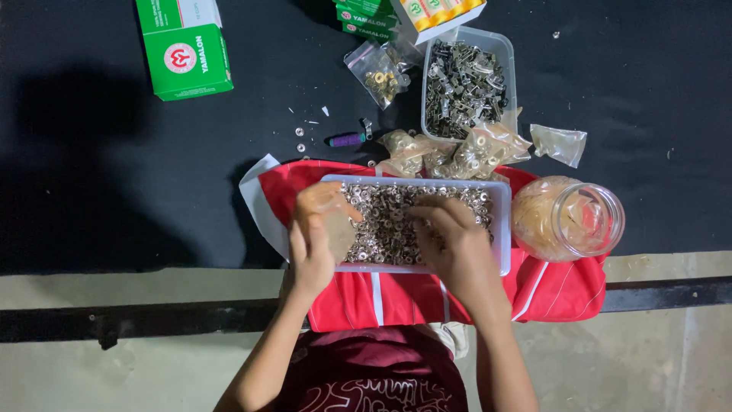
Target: The person sits at a table and sorts small metal parts from a white plastic container into a small clear plastic bag. They repeatedly pick up handfuls of parts, sift through them, and transfer selected pieces into the bag held in their left hand.
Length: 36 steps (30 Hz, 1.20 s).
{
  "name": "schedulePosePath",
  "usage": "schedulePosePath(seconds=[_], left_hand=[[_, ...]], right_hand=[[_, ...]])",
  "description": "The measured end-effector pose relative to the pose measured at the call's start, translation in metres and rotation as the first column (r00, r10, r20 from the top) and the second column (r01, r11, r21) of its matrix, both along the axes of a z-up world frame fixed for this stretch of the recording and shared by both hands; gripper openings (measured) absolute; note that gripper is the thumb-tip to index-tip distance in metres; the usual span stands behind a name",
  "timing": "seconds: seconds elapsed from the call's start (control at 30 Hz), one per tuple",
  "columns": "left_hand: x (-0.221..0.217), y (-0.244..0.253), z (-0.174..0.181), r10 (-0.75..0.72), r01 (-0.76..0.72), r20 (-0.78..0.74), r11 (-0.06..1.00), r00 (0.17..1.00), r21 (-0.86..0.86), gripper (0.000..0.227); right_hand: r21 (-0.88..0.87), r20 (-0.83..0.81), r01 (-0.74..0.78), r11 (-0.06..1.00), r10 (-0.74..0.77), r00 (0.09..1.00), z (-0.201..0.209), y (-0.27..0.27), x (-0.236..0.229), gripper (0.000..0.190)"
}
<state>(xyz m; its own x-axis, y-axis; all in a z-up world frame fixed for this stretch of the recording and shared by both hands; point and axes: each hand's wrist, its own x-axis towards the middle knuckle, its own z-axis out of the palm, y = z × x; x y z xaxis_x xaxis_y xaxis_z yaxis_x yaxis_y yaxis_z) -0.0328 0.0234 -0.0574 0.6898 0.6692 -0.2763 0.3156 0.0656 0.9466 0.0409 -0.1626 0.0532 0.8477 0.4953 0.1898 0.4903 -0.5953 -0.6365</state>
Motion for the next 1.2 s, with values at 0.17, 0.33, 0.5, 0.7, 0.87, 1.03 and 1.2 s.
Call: schedulePosePath(seconds=[0.17, 0.33, 0.5, 0.7, 0.87, 1.03, 1.2], left_hand=[[0.017, 0.013, 0.009, -0.220, 0.238, 0.612, 0.970, 0.760, 0.053, 0.069], [0.020, 0.009, 0.005, -0.176, 0.200, 0.671, 0.979, 0.720, 0.042, 0.072], [0.021, 0.009, 0.012, -0.262, 0.213, 0.586, 0.965, 0.767, 0.153, 0.065], [0.020, 0.014, 0.049, -0.401, 0.269, 0.405, 0.900, 0.821, 0.344, 0.048], [0.015, 0.012, 0.033, -0.421, 0.292, 0.355, 0.885, 0.834, 0.364, 0.037], [0.022, 0.008, 0.064, -0.547, 0.383, 0.319, 0.806, 0.774, 0.451, 0.029], [0.014, -0.001, 0.070, -0.600, 0.456, 0.192, 0.745, 0.776, 0.486, 0.030]], right_hand=[[-0.171, -0.083, -0.137, 0.976, 0.124, 0.989, -0.014, 0.041, -0.001, 0.038], [-0.282, -0.169, -0.276, 0.919, 0.236, 0.957, -0.038, 0.064, 0.006, 0.067], [-0.305, -0.181, -0.304, 0.902, 0.259, 0.949, -0.086, 0.064, 0.014, 0.044], [-0.061, -0.296, -0.264, 0.963, 0.235, 0.926, -0.045, 0.051, 0.014, 0.025], [0.132, -0.357, -0.065, 0.989, 0.108, 0.928, -0.026, 0.025, 0.011, 0.018], [0.339, -0.547, 0.196, 0.920, 0.024, 0.837, -0.049, 0.004, 0.014, 0.020], [0.384, -0.645, 0.319, 0.866, 0.004, 0.764, -0.043, 0.002, 0.015, 0.025]])
